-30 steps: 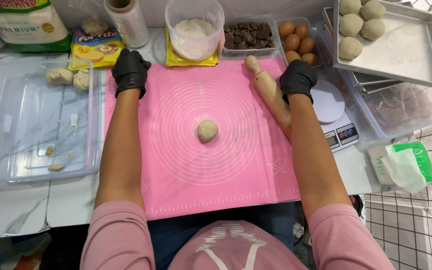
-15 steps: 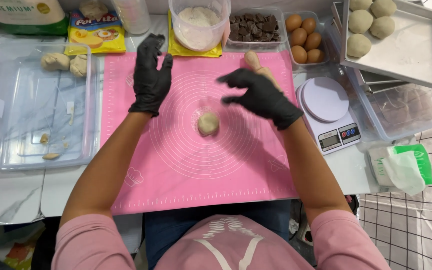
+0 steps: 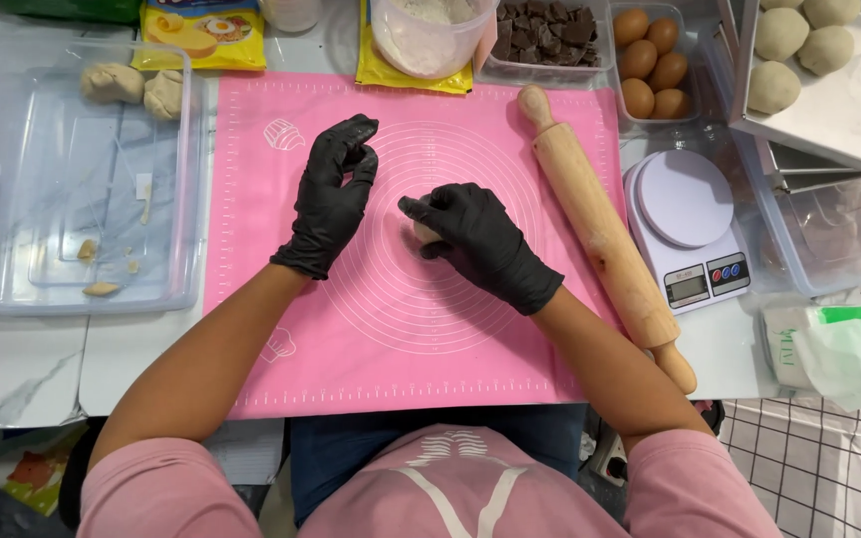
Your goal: Shaping dough into small balls and flattening them with a rolling pin on a silicone mat.
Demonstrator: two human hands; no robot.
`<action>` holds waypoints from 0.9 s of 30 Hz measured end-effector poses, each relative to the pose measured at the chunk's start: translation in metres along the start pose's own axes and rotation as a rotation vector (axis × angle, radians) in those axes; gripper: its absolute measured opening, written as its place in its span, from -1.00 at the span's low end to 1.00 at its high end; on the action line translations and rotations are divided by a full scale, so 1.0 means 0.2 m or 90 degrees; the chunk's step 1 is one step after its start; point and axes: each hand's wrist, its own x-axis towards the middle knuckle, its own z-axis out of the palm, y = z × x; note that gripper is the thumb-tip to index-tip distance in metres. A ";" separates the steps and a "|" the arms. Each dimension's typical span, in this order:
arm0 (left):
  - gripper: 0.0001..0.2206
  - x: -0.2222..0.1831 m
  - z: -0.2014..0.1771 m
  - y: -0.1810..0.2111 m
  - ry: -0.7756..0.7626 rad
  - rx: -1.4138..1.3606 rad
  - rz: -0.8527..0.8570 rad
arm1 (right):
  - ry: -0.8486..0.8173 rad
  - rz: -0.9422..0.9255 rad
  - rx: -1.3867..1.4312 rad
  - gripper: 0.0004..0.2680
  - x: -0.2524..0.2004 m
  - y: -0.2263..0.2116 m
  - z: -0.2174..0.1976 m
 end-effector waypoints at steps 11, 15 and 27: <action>-0.70 -0.04 0.03 -0.01 -0.046 -0.021 -0.024 | 0.044 0.034 0.217 -0.44 0.01 0.02 0.09; -0.70 -0.04 0.02 -0.03 -0.050 -0.011 -0.018 | 0.083 0.076 0.308 -0.49 0.00 -0.01 -0.03; -0.70 -0.05 0.02 0.03 -0.038 -0.045 -0.032 | -0.022 -0.028 0.393 -0.43 0.02 0.13 -0.08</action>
